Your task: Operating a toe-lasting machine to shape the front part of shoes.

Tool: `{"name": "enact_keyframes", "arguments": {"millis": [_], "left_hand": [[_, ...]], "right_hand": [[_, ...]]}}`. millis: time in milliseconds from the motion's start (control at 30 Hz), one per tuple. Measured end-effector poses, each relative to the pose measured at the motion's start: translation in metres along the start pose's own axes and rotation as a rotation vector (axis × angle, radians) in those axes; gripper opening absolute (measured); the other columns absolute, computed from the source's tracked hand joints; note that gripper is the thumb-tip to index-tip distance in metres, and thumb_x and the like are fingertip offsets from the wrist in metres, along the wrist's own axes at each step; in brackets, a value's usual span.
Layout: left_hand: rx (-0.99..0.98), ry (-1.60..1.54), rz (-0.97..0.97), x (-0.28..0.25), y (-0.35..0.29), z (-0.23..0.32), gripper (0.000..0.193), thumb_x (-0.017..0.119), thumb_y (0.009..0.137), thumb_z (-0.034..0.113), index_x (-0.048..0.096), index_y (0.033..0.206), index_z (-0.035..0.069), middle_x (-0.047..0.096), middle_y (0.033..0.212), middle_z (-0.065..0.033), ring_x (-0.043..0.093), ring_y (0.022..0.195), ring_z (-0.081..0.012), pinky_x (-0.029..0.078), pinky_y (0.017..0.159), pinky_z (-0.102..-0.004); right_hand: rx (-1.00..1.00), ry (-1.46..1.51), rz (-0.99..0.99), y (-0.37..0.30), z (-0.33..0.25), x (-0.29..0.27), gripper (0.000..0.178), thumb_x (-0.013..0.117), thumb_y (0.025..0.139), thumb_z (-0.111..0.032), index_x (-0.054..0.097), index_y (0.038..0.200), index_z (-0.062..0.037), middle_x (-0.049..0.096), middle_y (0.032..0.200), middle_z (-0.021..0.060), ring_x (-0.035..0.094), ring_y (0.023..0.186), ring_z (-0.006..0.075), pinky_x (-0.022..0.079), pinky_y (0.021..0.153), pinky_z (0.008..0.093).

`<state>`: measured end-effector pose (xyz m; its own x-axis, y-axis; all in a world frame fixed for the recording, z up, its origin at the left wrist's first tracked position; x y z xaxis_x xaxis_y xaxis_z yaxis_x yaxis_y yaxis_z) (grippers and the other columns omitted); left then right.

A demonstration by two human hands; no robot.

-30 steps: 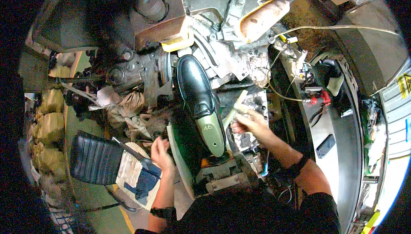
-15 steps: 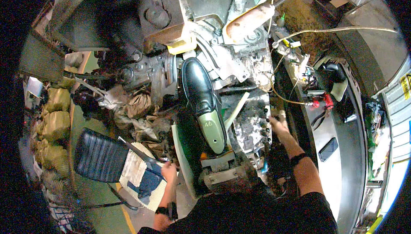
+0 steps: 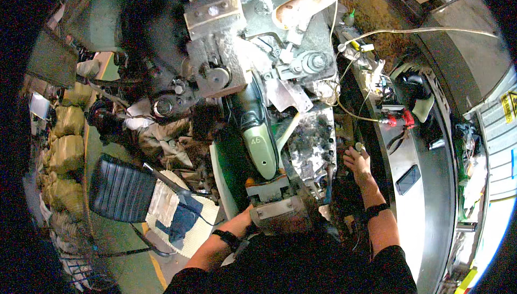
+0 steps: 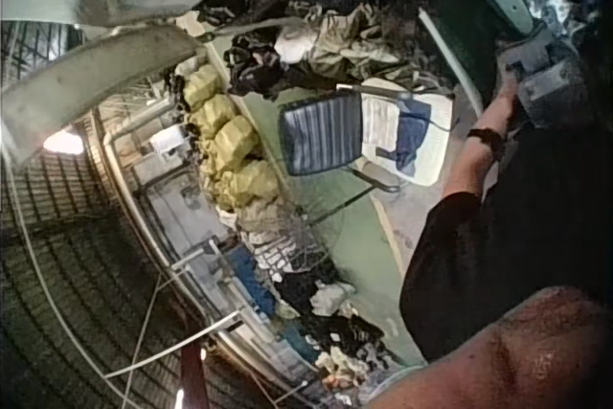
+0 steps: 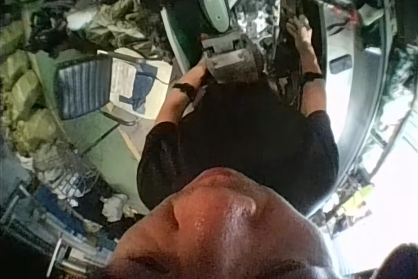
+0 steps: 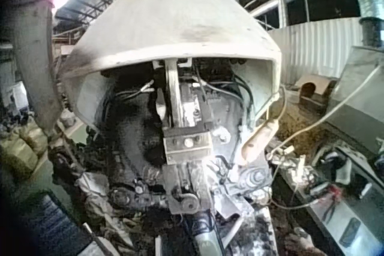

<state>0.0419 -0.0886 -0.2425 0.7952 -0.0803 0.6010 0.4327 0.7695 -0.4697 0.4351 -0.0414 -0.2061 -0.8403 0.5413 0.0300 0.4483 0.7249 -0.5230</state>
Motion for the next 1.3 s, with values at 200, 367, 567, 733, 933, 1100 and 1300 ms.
{"name": "enact_keyframes", "arguments": {"millis": [200,367,567,733,933,1100,1300], "left_hand": [[0.064,0.098,0.334,-0.027,-0.001,0.002,0.066,0.077,0.066,0.002,0.056,0.128,0.002,0.066,0.114,-0.0121,0.062,0.106,-0.0200,0.048,0.094,-0.0284],[0.367,0.980,0.309,-0.002,-0.079,0.098,0.076,0.081,0.064,0.005,0.055,0.135,0.009,0.066,0.109,-0.0089,0.061,0.106,-0.0148,0.047,0.095,-0.0311],[0.707,0.002,0.519,-0.040,-0.194,0.209,0.041,0.056,0.094,0.023,0.056,0.123,-0.005,0.066,0.111,-0.0131,0.067,0.094,-0.0252,0.057,0.082,-0.0406],[0.668,-0.139,0.042,0.080,-0.176,0.275,0.053,0.050,0.093,0.035,0.054,0.125,-0.007,0.065,0.116,-0.0202,0.066,0.101,-0.0319,0.054,0.090,-0.0446],[0.753,-0.042,-0.034,0.184,-0.162,0.252,0.050,0.067,0.079,-0.006,0.056,0.127,-0.005,0.069,0.108,-0.0137,0.068,0.092,-0.0200,0.054,0.085,-0.0347],[0.732,0.121,-0.163,0.237,-0.143,0.221,0.044,0.073,0.077,-0.003,0.061,0.119,-0.004,0.070,0.099,-0.0081,0.066,0.086,-0.0154,0.054,0.081,-0.0307],[0.157,-0.147,-0.087,0.282,-0.069,0.161,0.031,0.071,0.084,0.024,0.066,0.107,0.003,0.071,0.099,-0.0085,0.068,0.086,-0.0246,0.056,0.079,-0.0393]], "right_hand": [[-0.067,0.051,-0.097,-0.003,-0.022,0.012,0.040,0.064,0.095,-0.027,0.054,0.123,0.0008,0.066,0.112,0.0138,0.067,0.095,0.0246,0.055,0.085,0.0370],[-0.344,0.006,-0.113,-0.052,-0.072,0.037,0.037,0.065,0.096,-0.024,0.057,0.121,0.0011,0.069,0.107,0.0125,0.065,0.086,0.0165,0.054,0.080,0.0318],[-1.124,-0.460,-0.498,-0.239,-0.139,0.123,0.066,0.079,0.084,-0.022,0.050,0.137,0.0029,0.066,0.119,0.0148,0.064,0.107,0.0256,0.050,0.095,0.0358],[-1.169,-0.610,-1.083,-0.333,-0.090,0.173,0.111,0.088,0.069,-0.025,0.021,0.153,0.0018,0.030,0.155,0.0241,0.030,0.144,0.0397,0.026,0.118,0.0447],[-0.710,-0.175,-0.635,-0.312,-0.059,0.133,0.084,0.075,0.081,-0.048,0.037,0.147,-0.0130,0.046,0.144,0.0143,0.049,0.129,0.0283,0.041,0.108,0.0488],[0.319,0.685,-0.567,-0.300,0.000,0.087,0.069,0.063,0.080,-0.072,0.052,0.136,-0.0324,0.055,0.140,0.0001,0.053,0.125,0.0265,0.044,0.104,0.0553],[-1.275,-0.290,-0.214,-0.359,-0.090,-0.006,0.103,0.086,0.076,-0.031,0.025,0.152,0.0027,0.032,0.155,0.0232,0.038,0.141,0.0326,0.033,0.114,0.0483]]}}
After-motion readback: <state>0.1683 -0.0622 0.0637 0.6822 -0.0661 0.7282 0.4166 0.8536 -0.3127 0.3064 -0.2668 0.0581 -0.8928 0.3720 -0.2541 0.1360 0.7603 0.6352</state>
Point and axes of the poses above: each hand's wrist, its own y-axis towards the middle knuckle, its own x-axis out of the palm, z = x × y, the point moved 6 cm from there along y, towards the middle knuckle
